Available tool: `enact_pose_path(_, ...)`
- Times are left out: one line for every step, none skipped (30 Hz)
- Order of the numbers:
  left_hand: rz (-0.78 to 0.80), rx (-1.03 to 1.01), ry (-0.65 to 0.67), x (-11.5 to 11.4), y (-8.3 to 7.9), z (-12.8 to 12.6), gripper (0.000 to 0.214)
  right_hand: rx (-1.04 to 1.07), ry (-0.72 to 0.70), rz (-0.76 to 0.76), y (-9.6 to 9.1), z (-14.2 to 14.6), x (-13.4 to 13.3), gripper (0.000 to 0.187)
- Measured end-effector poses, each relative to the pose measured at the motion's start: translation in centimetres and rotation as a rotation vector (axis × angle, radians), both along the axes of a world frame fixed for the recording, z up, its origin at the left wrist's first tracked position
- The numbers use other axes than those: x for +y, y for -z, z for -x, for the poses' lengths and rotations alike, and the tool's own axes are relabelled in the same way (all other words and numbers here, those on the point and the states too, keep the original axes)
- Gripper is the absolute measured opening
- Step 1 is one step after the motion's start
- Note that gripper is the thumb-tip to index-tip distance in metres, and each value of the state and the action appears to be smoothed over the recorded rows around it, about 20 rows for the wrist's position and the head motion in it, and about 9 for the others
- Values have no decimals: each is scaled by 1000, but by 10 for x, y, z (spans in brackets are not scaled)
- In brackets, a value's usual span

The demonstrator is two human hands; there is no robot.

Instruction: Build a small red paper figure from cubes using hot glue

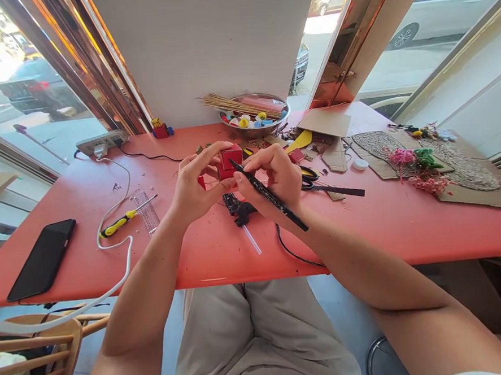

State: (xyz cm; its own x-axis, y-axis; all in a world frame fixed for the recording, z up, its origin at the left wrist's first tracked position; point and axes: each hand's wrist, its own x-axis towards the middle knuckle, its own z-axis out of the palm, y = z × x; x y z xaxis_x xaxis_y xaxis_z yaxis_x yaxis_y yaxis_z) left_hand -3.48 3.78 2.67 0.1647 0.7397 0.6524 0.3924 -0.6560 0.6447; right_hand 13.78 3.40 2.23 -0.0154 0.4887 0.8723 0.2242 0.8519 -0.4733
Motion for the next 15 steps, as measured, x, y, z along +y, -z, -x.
enact_pose_path(-6, 6, -10, 0, 1, 0, 49, 7, 8, -8, 1, 0, 1, 20)
enact_pose_path(-10, 12, -20, 0, 1, 0, 50, 7, 13, -13, 2, 0, 2, 21)
enact_pose_path(-13, 16, -30, 0, 2, 0, 51, 4, 14, -15, 2, 0, 2, 22)
enact_pose_path(-15, 19, -37, 1, 2, 0, 51, 1, 12, -18, 2, 0, 3, 23)
enact_pose_path(-18, 21, -43, 1, 2, 0, 52, 1, 6, -25, 2, 0, 3, 23)
enact_pose_path(-21, 21, -45, 1, 2, 1, 52, 7, -1, -35, 2, 0, 2, 22)
enact_pose_path(-25, 21, -45, 1, 2, 1, 52, 14, -8, -45, 2, 0, 2, 21)
enact_pose_path(-29, 21, -44, 1, 2, 1, 52, 20, -11, -52, 2, 0, 2, 21)
enact_pose_path(-32, 23, -43, 1, 2, 2, 52, 21, -10, -52, 1, 0, 2, 22)
enact_pose_path(-35, 27, -43, 1, 2, 2, 52, 16, -7, -44, 1, 0, 1, 23)
enact_pose_path(-36, 32, -44, 1, 2, 2, 52, 8, -5, -28, 1, 0, 1, 24)
enact_pose_path(-36, 38, -47, 0, 2, 2, 52, -2, -6, -11, 0, 0, 1, 25)
enact_pose_path(-37, 44, -52, 0, 1, 2, 52, -8, -11, 6, 0, -1, 0, 24)
enact_pose_path(-38, 50, -57, 0, 1, 1, 52, -10, -19, 19, -1, -1, 0, 23)
enact_pose_path(-41, 56, -63, -1, 1, 1, 53, -9, -28, 30, -2, -2, 0, 23)
